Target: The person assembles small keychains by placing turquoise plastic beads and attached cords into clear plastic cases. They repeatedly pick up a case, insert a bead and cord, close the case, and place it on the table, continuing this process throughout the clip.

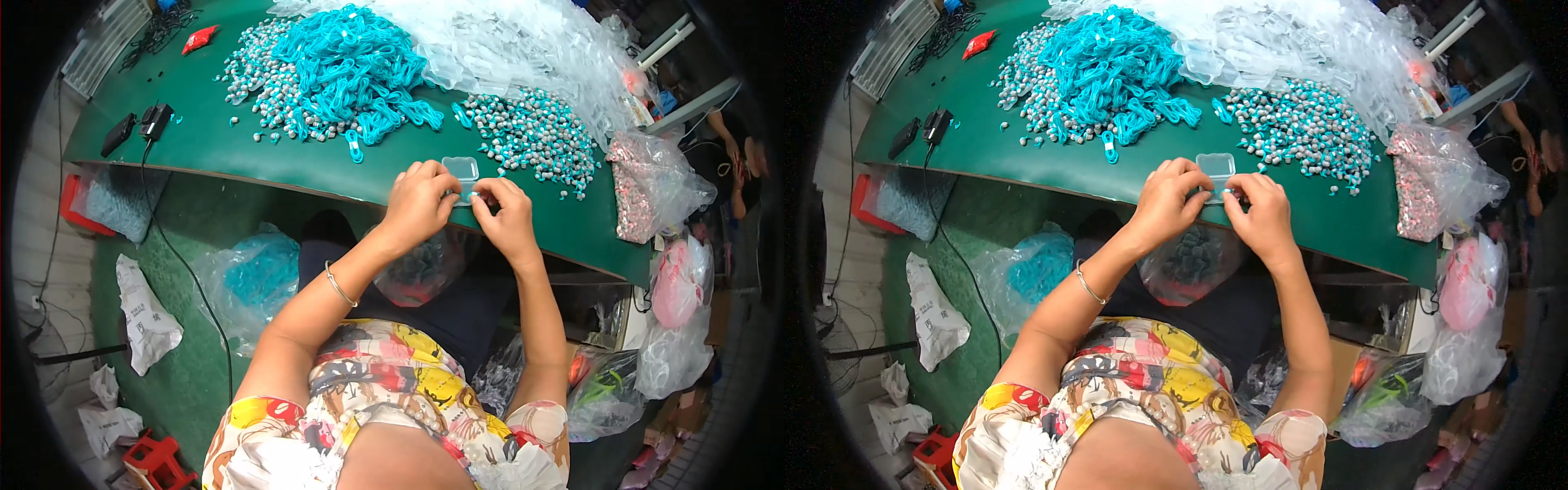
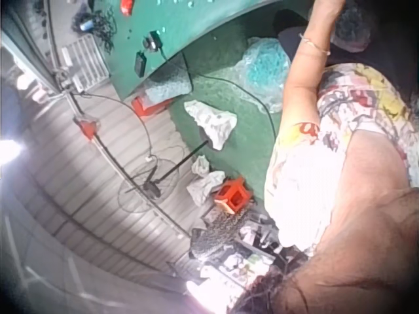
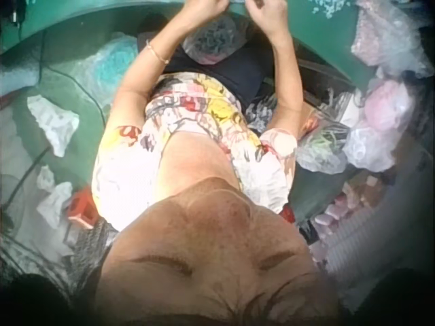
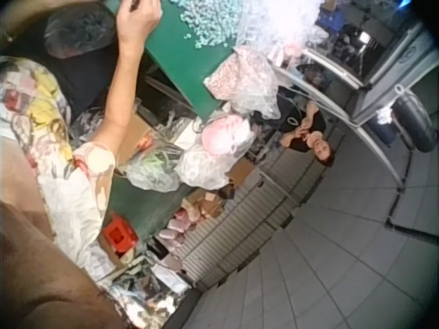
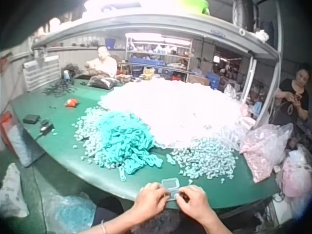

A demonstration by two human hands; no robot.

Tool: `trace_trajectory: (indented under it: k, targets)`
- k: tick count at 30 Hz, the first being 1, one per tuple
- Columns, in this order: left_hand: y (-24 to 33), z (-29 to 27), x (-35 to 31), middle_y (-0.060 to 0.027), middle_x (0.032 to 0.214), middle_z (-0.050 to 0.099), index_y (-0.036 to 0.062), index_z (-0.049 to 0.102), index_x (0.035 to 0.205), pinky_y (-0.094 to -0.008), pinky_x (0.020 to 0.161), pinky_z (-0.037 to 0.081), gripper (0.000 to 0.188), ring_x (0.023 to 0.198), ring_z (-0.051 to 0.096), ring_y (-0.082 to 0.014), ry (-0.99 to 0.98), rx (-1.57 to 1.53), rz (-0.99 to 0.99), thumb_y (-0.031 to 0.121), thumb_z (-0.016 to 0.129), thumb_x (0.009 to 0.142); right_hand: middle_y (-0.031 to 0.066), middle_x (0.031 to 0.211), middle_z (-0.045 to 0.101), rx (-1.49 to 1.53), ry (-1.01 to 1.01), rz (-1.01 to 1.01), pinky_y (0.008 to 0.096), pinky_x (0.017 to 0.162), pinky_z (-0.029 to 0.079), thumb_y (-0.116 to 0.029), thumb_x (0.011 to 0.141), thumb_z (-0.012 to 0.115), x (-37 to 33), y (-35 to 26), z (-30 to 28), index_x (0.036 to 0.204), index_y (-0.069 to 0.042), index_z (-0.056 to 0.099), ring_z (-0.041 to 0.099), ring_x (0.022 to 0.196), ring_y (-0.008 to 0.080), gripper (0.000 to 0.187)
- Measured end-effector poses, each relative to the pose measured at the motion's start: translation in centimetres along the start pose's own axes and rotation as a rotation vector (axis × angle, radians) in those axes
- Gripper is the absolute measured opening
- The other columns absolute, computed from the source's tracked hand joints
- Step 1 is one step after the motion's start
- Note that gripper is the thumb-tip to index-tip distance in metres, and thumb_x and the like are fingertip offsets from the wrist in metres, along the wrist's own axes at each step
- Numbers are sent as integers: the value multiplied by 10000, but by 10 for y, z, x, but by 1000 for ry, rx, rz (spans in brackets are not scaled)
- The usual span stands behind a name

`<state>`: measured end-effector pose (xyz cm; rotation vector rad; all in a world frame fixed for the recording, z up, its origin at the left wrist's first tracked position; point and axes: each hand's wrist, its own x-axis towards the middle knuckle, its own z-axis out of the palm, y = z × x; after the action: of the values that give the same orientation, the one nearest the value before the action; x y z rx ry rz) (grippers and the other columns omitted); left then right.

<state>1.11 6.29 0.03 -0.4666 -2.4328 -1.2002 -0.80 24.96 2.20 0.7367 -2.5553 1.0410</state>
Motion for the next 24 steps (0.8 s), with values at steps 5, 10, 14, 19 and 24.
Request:
trace_trajectory:
  k: [5, 10, 14, 19, 24]
  targets:
    - [1, 3, 0, -95, 982, 614, 84, 694, 923, -433, 825, 459, 128, 963, 586, -307, -8, 45, -35, 115, 718, 801, 53, 821, 622, -291, 76, -127, 393, 735, 419, -147, 793, 746, 3, -11, 3, 862, -101, 678, 605, 815, 258, 107]
    - [1, 2, -3, -102, 964, 602, 86, 668, 1015, -436, 808, 454, 252, 935, 576, -313, 14, 68, -15, 174, 737, 790, 75, 841, 635, -174, 63, -123, 412, 716, 433, -158, 838, 699, 26, 7, -4, 847, -86, 674, 613, 821, 282, 76]
    - [8, -3, -2, -102, 962, 588, 88, 646, 1093, -437, 797, 449, 371, 925, 565, -315, 5, 93, -5, 216, 769, 767, 64, 862, 656, -369, 79, -102, 454, 768, 421, -207, 837, 709, 76, 30, 13, 880, -98, 699, 625, 867, 278, 118]
    - [4, -2, -2, -100, 1000, 584, 91, 640, 1120, -432, 819, 444, 446, 966, 559, -308, -59, 135, 14, 240, 807, 734, 50, 885, 672, -634, 98, -39, 497, 808, 389, -237, 795, 737, 109, 51, 49, 928, -125, 711, 630, 896, 281, 176]
    - [4, -11, -3, -97, 1033, 584, 92, 640, 1123, -430, 844, 441, 440, 1013, 557, -309, -90, 148, -6, 224, 803, 736, 44, 845, 673, -402, 107, -21, 481, 802, 388, -195, 779, 725, 89, 40, 23, 853, -120, 697, 638, 862, 249, 109]
